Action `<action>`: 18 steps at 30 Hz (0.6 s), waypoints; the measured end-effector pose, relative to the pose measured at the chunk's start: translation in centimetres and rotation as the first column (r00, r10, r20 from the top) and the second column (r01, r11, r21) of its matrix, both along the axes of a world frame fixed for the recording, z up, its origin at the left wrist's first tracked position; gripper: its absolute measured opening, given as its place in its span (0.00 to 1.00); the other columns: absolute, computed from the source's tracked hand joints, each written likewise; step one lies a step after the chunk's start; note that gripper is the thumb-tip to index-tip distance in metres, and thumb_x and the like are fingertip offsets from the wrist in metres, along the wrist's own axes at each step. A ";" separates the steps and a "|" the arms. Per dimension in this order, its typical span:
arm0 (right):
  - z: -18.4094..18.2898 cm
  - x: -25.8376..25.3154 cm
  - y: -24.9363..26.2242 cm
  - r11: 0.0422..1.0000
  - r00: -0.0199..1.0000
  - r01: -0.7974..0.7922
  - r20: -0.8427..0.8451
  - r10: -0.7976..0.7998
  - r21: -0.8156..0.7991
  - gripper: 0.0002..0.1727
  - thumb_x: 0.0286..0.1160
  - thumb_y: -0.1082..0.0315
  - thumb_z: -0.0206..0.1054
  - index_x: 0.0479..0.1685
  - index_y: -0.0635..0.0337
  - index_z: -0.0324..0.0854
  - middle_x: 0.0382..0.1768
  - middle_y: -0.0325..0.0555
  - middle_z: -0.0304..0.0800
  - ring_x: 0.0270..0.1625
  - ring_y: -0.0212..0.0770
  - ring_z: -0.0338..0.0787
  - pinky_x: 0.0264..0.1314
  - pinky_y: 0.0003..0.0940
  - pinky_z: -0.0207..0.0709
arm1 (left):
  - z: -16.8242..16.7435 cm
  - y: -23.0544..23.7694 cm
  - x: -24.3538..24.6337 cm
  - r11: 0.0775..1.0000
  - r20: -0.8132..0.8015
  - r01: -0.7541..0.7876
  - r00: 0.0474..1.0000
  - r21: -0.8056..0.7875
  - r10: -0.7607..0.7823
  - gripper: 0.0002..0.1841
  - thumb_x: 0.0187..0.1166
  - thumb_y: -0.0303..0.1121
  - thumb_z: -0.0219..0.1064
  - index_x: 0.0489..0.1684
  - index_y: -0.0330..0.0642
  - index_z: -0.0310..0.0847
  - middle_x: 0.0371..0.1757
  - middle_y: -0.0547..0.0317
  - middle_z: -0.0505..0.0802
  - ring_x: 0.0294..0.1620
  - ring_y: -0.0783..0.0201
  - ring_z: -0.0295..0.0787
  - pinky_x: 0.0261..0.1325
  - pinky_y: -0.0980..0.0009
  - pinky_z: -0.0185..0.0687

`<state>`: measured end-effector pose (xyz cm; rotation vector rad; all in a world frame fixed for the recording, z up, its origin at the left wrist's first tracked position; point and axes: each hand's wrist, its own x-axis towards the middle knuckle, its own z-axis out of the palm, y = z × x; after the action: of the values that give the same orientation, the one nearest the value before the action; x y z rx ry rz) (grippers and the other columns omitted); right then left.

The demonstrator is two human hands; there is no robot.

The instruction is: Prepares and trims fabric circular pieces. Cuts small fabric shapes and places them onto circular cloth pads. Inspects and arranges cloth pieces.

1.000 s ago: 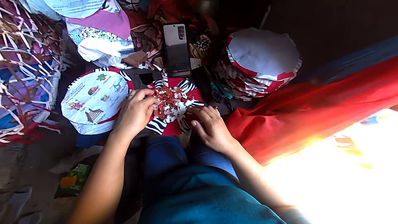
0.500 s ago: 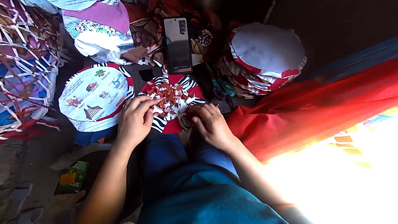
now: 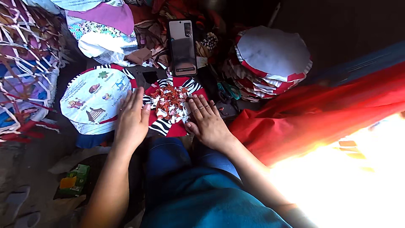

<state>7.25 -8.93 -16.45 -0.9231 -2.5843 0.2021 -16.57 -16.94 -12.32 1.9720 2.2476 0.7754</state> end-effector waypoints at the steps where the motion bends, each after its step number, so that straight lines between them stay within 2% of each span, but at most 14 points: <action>1: -0.1 0.1 0.0 1.000 1.000 0.000 -0.002 0.000 0.007 0.42 0.89 0.41 0.41 0.90 0.68 0.58 0.90 0.59 0.59 0.93 0.58 0.56 0.90 0.63 0.47 | 0.4 -0.1 -0.2 1.000 0.011 -0.015 1.000 0.021 0.015 0.29 0.95 0.40 0.41 0.91 0.33 0.57 0.90 0.42 0.68 0.94 0.45 0.53 0.93 0.44 0.42; 3: -0.2 0.2 -0.2 1.000 1.000 -0.001 0.021 0.001 0.002 0.42 0.89 0.40 0.40 0.90 0.65 0.60 0.90 0.57 0.59 0.93 0.57 0.56 0.90 0.65 0.45 | 0.4 0.1 -0.4 0.999 -0.022 0.001 1.000 0.042 0.000 0.28 0.94 0.39 0.42 0.87 0.33 0.64 0.89 0.42 0.69 0.93 0.45 0.54 0.93 0.44 0.44; 5: -0.3 0.3 -0.4 1.000 1.000 0.002 0.021 -0.002 0.004 0.42 0.89 0.39 0.41 0.89 0.64 0.62 0.90 0.56 0.60 0.93 0.57 0.57 0.89 0.67 0.45 | -0.2 0.5 -0.3 0.999 -0.084 0.040 0.996 0.009 -0.039 0.25 0.93 0.39 0.46 0.80 0.35 0.74 0.88 0.41 0.71 0.93 0.41 0.55 0.92 0.40 0.44; 8: -0.4 0.7 -0.5 1.000 0.999 0.000 -0.034 0.000 -0.004 0.42 0.89 0.40 0.42 0.89 0.67 0.61 0.90 0.58 0.61 0.93 0.58 0.57 0.90 0.65 0.47 | -0.8 0.8 -0.2 0.997 -0.107 0.068 0.992 -0.042 -0.072 0.20 0.92 0.37 0.52 0.69 0.35 0.84 0.83 0.40 0.77 0.90 0.37 0.61 0.89 0.37 0.48; 10: -0.3 1.1 -0.3 0.999 0.996 -0.004 -0.085 0.001 -0.036 0.41 0.89 0.43 0.43 0.88 0.68 0.62 0.89 0.59 0.62 0.92 0.59 0.58 0.90 0.61 0.49 | -0.6 0.9 -0.2 0.998 -0.070 0.060 0.996 -0.014 -0.061 0.18 0.91 0.35 0.55 0.61 0.34 0.87 0.80 0.39 0.80 0.87 0.37 0.66 0.87 0.37 0.55; 13: -0.2 1.7 -0.1 0.994 0.982 -0.019 -0.189 -0.001 -0.107 0.37 0.89 0.48 0.48 0.85 0.71 0.65 0.86 0.62 0.67 0.91 0.61 0.61 0.91 0.56 0.54 | -0.1 1.2 0.1 1.000 -0.015 -0.003 1.000 0.028 0.003 0.12 0.86 0.29 0.62 0.57 0.32 0.87 0.73 0.37 0.84 0.78 0.35 0.76 0.79 0.36 0.65; 16: -0.2 1.7 -0.1 0.993 0.967 -0.038 -0.253 0.008 -0.113 0.35 0.88 0.51 0.50 0.83 0.72 0.67 0.84 0.63 0.69 0.89 0.61 0.63 0.90 0.53 0.56 | 0.0 1.8 0.4 0.998 -0.007 -0.046 0.999 0.037 0.047 0.10 0.81 0.28 0.69 0.52 0.32 0.89 0.63 0.34 0.88 0.68 0.32 0.81 0.71 0.35 0.70; 18: -0.3 1.7 -0.1 0.993 0.966 -0.044 -0.259 0.015 -0.107 0.35 0.88 0.52 0.51 0.83 0.72 0.68 0.83 0.63 0.71 0.88 0.61 0.66 0.89 0.53 0.58 | 0.1 2.1 0.5 0.999 -0.028 -0.040 0.999 0.014 0.040 0.09 0.81 0.28 0.69 0.51 0.33 0.90 0.58 0.34 0.90 0.65 0.32 0.83 0.69 0.34 0.71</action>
<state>8.92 -9.05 -16.76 -0.8360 -2.3659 0.4484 -16.03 -14.80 -12.17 1.9616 2.3104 0.7742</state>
